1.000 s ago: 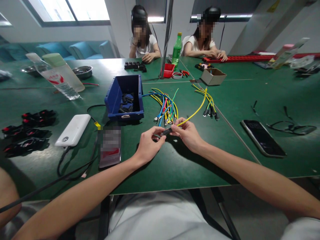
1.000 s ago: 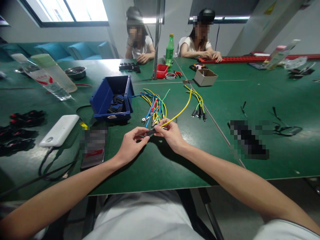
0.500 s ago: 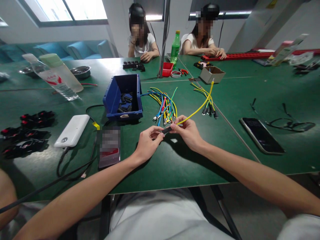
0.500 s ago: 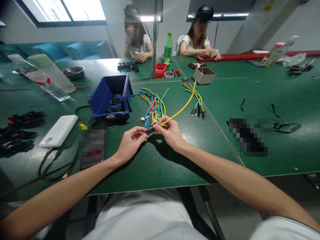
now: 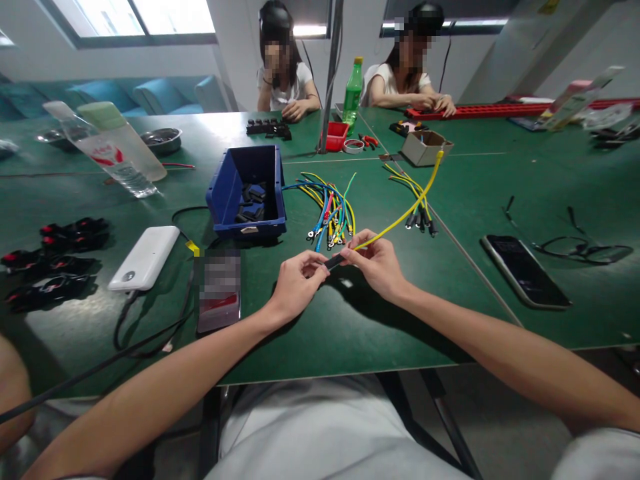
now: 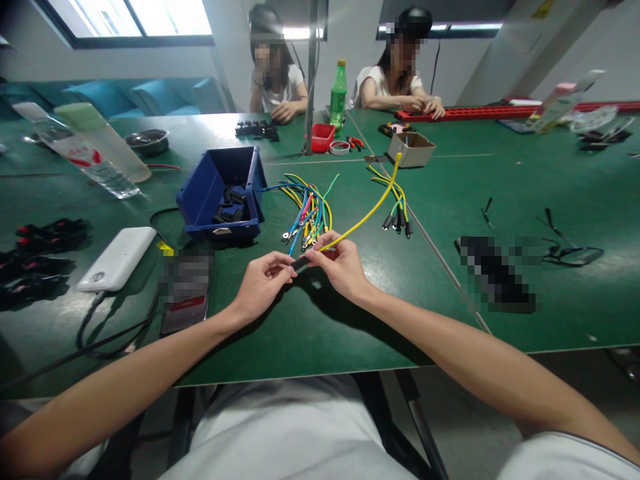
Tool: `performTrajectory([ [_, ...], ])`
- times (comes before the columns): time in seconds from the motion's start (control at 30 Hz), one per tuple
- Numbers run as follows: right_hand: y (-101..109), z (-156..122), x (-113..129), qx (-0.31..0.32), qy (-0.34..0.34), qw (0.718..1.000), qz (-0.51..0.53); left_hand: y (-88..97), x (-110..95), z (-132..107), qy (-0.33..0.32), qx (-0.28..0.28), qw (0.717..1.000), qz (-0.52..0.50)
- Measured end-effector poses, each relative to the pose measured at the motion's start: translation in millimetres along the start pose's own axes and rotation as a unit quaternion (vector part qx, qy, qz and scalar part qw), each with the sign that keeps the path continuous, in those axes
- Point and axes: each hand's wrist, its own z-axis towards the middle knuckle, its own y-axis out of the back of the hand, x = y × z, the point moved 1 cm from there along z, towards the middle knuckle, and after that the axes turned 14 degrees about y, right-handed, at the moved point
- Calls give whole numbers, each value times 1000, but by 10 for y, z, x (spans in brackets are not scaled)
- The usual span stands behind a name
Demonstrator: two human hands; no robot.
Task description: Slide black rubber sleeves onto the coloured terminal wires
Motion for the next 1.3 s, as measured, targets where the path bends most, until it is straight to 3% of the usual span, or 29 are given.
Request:
performTrajectory([
  [0.17, -7, -29, 5, 17, -5, 1000, -22, 6, -18, -6, 14, -9, 1000, 21],
  [0.37, -30, -69, -28, -40, -50, 998, 4, 1, -21, -1, 15, -9, 1000, 20],
  [0.6, -41, -61, 6, -14, -57, 998, 4, 6, -17, -1, 19, -6, 1000, 9],
  [0.83, -10, 0, 59, -13, -30, 999, -33, 5, -34, -29, -27, 13, 999, 24],
  [0.93, 20, 38, 71, -9, -15, 999, -32, 55, -132, -31, -68, -27, 993, 90],
  [1.03, 77, 97, 81, -6, -6, 1000, -14, 241, -309, 5, -142, -129, 967, 167],
  [1.17, 207, 208, 105, 17, -11, 999, -27, 717, -567, 203, -196, -304, 909, 209],
  [1.23, 285, 269, 120, 33, -22, 998, -44, 968, -642, 391, -180, -329, 887, 271],
  [1.3, 363, 324, 132, 41, -38, 996, -63, 1170, -656, 619, -136, -288, 869, 378],
])
